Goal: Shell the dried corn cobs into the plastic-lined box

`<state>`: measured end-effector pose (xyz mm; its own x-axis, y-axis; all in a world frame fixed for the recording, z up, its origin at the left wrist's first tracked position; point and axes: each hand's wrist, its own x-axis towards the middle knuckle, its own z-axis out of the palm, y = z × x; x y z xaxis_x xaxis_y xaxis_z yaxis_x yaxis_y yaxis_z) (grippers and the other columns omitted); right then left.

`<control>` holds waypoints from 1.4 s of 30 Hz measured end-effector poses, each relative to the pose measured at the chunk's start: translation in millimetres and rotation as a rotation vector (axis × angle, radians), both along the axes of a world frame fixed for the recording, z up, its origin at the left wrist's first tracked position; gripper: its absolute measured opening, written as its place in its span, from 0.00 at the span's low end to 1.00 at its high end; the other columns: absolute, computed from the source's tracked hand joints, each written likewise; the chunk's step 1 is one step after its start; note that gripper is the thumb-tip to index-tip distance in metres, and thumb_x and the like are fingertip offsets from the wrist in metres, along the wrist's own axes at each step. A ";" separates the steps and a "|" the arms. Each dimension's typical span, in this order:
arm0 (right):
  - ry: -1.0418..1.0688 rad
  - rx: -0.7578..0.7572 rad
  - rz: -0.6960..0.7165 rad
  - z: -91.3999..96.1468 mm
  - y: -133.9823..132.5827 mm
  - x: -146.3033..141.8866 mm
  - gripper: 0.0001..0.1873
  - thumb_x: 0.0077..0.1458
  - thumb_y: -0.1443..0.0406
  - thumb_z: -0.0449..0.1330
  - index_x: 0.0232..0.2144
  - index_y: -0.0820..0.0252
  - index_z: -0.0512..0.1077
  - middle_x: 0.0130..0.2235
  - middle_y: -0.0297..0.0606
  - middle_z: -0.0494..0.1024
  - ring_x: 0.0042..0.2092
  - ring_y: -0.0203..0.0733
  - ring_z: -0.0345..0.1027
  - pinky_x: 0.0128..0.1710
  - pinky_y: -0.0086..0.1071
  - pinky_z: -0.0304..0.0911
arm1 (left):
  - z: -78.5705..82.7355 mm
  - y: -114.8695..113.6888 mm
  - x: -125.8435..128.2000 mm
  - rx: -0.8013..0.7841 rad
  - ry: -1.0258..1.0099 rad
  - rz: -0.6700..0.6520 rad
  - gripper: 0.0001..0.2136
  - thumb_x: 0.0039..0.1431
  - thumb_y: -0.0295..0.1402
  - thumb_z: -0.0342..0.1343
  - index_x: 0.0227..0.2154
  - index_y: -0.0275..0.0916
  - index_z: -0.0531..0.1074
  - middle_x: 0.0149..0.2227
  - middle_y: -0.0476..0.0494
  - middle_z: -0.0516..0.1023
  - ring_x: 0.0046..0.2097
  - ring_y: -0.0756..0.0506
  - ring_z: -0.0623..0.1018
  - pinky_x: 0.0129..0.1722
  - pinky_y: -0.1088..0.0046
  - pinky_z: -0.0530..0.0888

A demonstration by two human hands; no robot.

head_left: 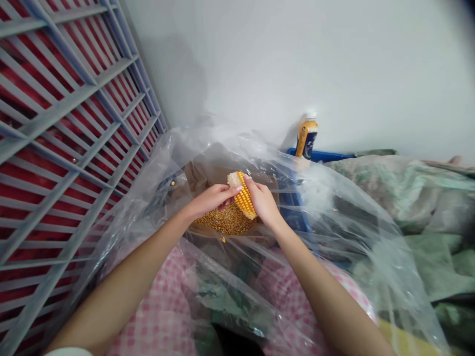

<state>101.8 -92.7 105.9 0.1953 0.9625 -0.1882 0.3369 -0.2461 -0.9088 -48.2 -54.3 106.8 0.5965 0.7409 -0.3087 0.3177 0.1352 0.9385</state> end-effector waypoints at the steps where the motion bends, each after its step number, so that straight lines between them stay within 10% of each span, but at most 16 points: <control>1: -0.002 0.005 -0.001 0.0 0.4 0.6 0.31 0.49 0.43 0.46 0.26 0.63 0.74 0.26 0.39 0.73 0.30 0.39 0.62 0.29 0.29 0.54 | -1.6 -0.5 1.1 -0.002 -0.028 0.009 0.21 0.51 0.52 0.49 0.20 0.36 0.62 0.18 0.52 0.62 0.21 0.53 0.63 0.22 0.76 0.60; 18: 0.114 -0.021 -0.054 -7.8 8.6 10.4 0.36 0.49 0.41 0.43 0.30 0.65 0.75 0.28 0.42 0.76 0.32 0.41 0.67 0.31 0.29 0.57 | -20.4 5.6 5.9 -0.208 -0.262 0.046 0.17 0.49 0.47 0.55 0.24 0.36 0.62 0.21 0.54 0.62 0.23 0.54 0.64 0.25 0.77 0.62; 29: -0.331 -0.006 -0.058 0.6 3.9 -2.6 0.33 0.51 0.41 0.40 0.20 0.59 0.68 0.25 0.40 0.73 0.29 0.40 0.63 0.30 0.31 0.53 | -18.9 8.8 6.6 0.059 0.034 0.087 0.22 0.47 0.52 0.52 0.24 0.34 0.67 0.21 0.51 0.65 0.25 0.51 0.64 0.26 0.75 0.58; 42: -0.007 0.001 -0.098 -11.2 13.0 7.0 0.31 0.49 0.42 0.44 0.24 0.62 0.72 0.26 0.39 0.75 0.30 0.40 0.64 0.30 0.29 0.55 | -24.0 5.9 11.9 -0.142 -0.224 0.191 0.20 0.42 0.50 0.57 0.27 0.35 0.68 0.25 0.50 0.67 0.27 0.52 0.67 0.28 0.76 0.63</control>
